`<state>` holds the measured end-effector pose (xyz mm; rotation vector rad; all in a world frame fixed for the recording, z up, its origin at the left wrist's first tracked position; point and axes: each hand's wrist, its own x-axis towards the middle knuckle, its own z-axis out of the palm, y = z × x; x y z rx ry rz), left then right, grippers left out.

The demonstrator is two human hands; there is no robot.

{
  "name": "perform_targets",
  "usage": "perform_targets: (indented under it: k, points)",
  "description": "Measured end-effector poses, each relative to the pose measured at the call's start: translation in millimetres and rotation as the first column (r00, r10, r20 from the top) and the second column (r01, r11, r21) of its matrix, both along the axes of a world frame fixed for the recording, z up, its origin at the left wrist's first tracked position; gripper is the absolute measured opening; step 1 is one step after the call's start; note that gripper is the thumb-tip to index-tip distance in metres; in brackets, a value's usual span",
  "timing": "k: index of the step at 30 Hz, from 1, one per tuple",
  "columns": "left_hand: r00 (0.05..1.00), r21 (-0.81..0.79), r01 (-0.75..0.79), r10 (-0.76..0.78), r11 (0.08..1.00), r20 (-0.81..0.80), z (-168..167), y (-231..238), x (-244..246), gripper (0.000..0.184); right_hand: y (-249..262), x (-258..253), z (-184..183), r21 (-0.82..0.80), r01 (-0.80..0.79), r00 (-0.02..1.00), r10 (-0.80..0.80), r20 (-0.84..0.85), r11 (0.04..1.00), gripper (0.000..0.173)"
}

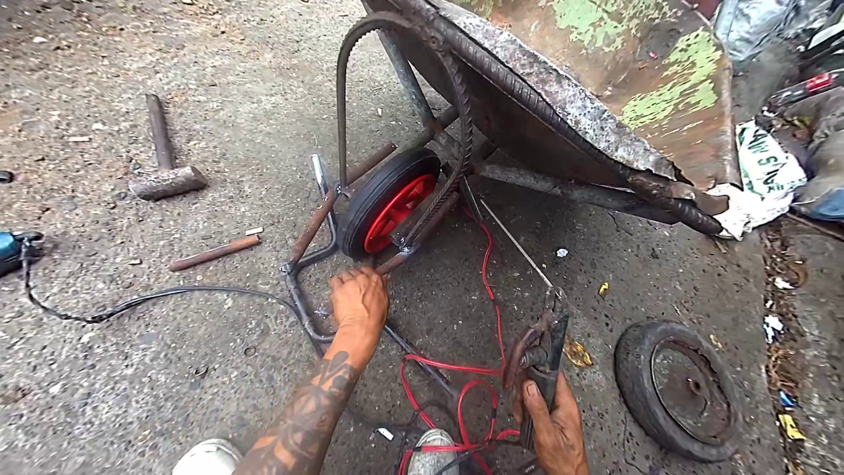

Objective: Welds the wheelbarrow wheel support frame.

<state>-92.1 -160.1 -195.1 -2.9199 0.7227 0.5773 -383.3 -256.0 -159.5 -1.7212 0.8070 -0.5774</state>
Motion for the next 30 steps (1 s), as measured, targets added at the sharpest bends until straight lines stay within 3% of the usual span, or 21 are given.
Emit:
perform_targets:
  k: [3,9,13,17,21,30]
  points:
    - [0.999,0.017,0.013,-0.013,1.000,0.034,-1,-1,-1,0.054,1,14,7,-0.046,-0.019,1.000,0.019,-0.010,0.999,0.062]
    - [0.995,-0.098,0.057,-0.048,0.994,0.093,2,4,6,0.056,2,26,9,-0.072,-0.019,0.998,0.024,0.063,0.997,0.048]
    - [0.998,-0.038,0.065,-0.065,0.997,0.020,10,0,9,0.066,1,29,4,-0.122,-0.009,0.999,0.013,0.037,0.992,0.044]
    - [0.993,0.000,0.085,-0.085,0.996,0.087,5,-12,1,0.082,-1,22,-2,-0.164,0.005,1.000,-0.006,-0.008,0.987,0.048]
    - [0.973,-0.059,0.080,-0.066,0.995,0.220,-13,-14,3,0.069,-4,16,-2,-0.190,-0.005,1.000,-0.001,-0.031,0.982,0.054]
    - [0.987,-0.106,0.065,-0.049,0.992,0.151,-10,-13,-11,0.070,-10,27,10,-0.223,0.035,0.999,-0.041,-0.023,0.974,0.053]
